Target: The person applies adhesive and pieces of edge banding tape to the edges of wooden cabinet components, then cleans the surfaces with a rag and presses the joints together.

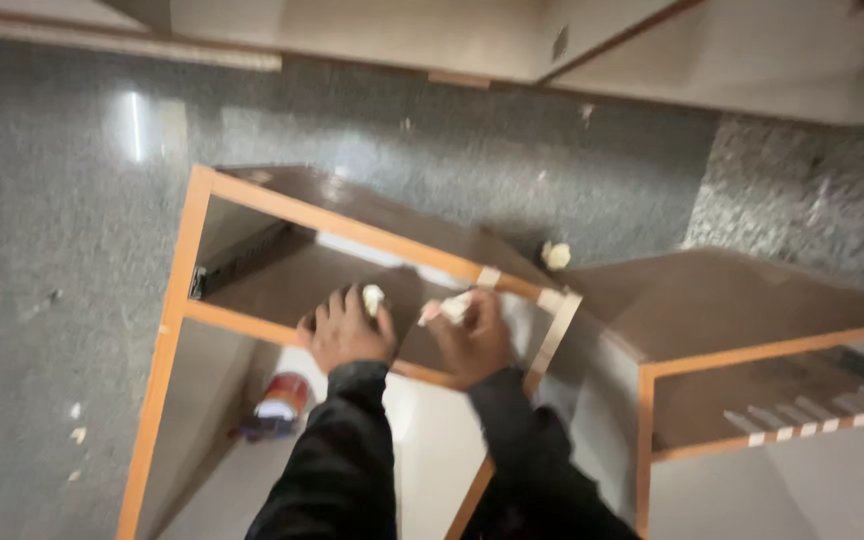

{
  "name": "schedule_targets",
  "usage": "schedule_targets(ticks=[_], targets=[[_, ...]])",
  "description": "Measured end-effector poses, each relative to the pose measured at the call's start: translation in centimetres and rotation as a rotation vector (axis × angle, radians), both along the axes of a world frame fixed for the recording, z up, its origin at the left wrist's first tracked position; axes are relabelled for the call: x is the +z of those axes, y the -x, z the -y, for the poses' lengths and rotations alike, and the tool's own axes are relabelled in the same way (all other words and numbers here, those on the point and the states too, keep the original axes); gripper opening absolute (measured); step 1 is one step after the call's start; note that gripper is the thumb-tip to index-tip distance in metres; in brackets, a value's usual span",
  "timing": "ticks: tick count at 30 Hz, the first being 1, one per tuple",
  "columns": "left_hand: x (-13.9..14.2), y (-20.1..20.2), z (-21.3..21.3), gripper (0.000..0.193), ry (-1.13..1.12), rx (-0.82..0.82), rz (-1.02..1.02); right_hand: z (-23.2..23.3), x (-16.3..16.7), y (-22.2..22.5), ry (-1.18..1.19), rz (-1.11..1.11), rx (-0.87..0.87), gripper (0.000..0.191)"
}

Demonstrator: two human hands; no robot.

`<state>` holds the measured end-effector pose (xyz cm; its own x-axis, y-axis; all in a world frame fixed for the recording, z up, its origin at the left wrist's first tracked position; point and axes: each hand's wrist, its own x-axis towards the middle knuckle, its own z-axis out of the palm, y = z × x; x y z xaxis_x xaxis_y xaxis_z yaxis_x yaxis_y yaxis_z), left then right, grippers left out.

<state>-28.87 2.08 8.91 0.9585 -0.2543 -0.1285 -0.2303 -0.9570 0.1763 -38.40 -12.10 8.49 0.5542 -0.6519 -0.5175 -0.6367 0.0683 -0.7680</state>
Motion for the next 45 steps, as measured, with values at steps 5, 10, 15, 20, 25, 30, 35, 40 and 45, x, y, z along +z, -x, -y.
schedule_targets(ticks=[5, 10, 15, 20, 25, 30, 35, 40, 45], targets=[[-0.1, 0.2, -0.1, 0.037, 0.050, -0.004, -0.005, 11.9, -0.1, -3.4, 0.452, 0.018, 0.106, 0.021], [0.0, 0.0, 0.0, 0.039, 0.048, -0.001, 0.022, 17.2, -2.5, -6.6, -0.259, -0.325, 0.347, 0.020], [0.1, -0.1, -0.1, 0.038, 0.057, 0.002, -0.005, 16.9, -3.3, -8.0, -0.329, -0.469, 0.631, 0.026], [0.1, -0.1, 0.0, 0.039, 0.042, 0.004, -0.021, 16.5, -6.8, -7.3, -0.056, -0.364, 0.796, 0.033], [0.2, -0.3, 0.0, 0.039, 0.045, 0.006, -0.010, 16.4, -7.1, -3.7, -0.212, 0.027, 0.503, 0.045], [0.1, -0.3, -0.2, 0.040, 0.035, 0.000, -0.029, 9.6, -2.8, 0.6, -0.025, 0.236, 0.275, 0.023], [0.2, -0.1, -0.1, 0.039, 0.058, -0.004, 0.005, 3.3, -1.2, 2.9, 0.341, 0.133, 0.360, 0.015], [0.3, -0.1, -0.1, 0.038, 0.067, -0.021, 0.033, 1.9, -3.7, 1.5, 0.316, -0.154, 0.493, 0.035], [0.0, -0.1, -0.4, 0.036, 0.097, -0.006, 0.027, -1.4, -3.7, 2.8, 0.308, -0.178, 0.622, 0.030]])
